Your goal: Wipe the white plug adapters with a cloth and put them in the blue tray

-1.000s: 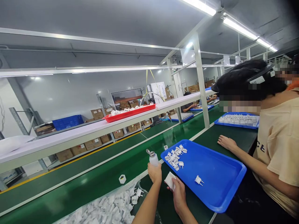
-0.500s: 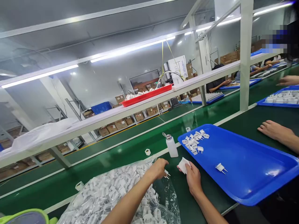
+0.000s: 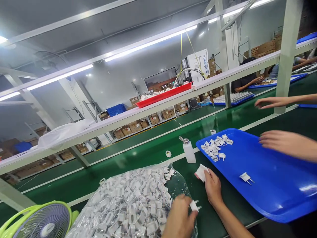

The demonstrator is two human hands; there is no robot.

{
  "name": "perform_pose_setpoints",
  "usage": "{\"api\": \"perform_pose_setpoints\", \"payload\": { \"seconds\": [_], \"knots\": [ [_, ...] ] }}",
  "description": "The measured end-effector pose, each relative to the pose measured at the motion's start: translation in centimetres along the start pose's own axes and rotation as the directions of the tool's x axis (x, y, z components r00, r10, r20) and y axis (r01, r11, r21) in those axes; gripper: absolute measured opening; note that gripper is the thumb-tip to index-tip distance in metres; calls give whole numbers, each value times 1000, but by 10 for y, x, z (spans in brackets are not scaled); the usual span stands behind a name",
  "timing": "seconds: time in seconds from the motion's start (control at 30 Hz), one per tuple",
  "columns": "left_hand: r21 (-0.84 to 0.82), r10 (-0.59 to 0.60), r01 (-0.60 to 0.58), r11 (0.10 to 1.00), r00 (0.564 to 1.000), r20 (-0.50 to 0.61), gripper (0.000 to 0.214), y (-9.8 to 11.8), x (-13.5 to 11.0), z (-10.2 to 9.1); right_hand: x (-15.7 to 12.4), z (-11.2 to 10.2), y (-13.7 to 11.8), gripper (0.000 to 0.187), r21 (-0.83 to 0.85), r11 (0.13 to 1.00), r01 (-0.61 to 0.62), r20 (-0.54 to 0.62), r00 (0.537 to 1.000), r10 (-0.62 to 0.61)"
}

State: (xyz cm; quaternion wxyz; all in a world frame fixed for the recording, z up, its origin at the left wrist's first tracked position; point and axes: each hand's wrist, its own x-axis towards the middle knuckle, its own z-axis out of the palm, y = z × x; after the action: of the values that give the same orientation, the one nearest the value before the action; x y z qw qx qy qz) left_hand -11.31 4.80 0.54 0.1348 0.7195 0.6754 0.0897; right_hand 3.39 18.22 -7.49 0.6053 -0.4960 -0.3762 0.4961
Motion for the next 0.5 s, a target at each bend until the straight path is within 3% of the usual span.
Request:
{"api": "perform_pose_setpoints", "payload": {
  "seconds": [0.13,0.23,0.37,0.5],
  "knots": [
    [-163,-1,12,987,998,66,40,2,-12,30,-9,3,-14,30,1,1000,5,20,1000,-5],
    [-235,33,-31,972,999,7,52,-1,-8,38,-27,-7,-24,28,26,999,-23,41,999,22],
    [-450,-61,-40,892,976,-208,67,-6,-14,45,-65,-43,-32,37,38,982,-183,28,983,182],
    [-537,-167,47,842,970,-177,57,-1,-25,48,-103,-82,-38,46,-7,959,-284,3,959,284]
  ]
}}
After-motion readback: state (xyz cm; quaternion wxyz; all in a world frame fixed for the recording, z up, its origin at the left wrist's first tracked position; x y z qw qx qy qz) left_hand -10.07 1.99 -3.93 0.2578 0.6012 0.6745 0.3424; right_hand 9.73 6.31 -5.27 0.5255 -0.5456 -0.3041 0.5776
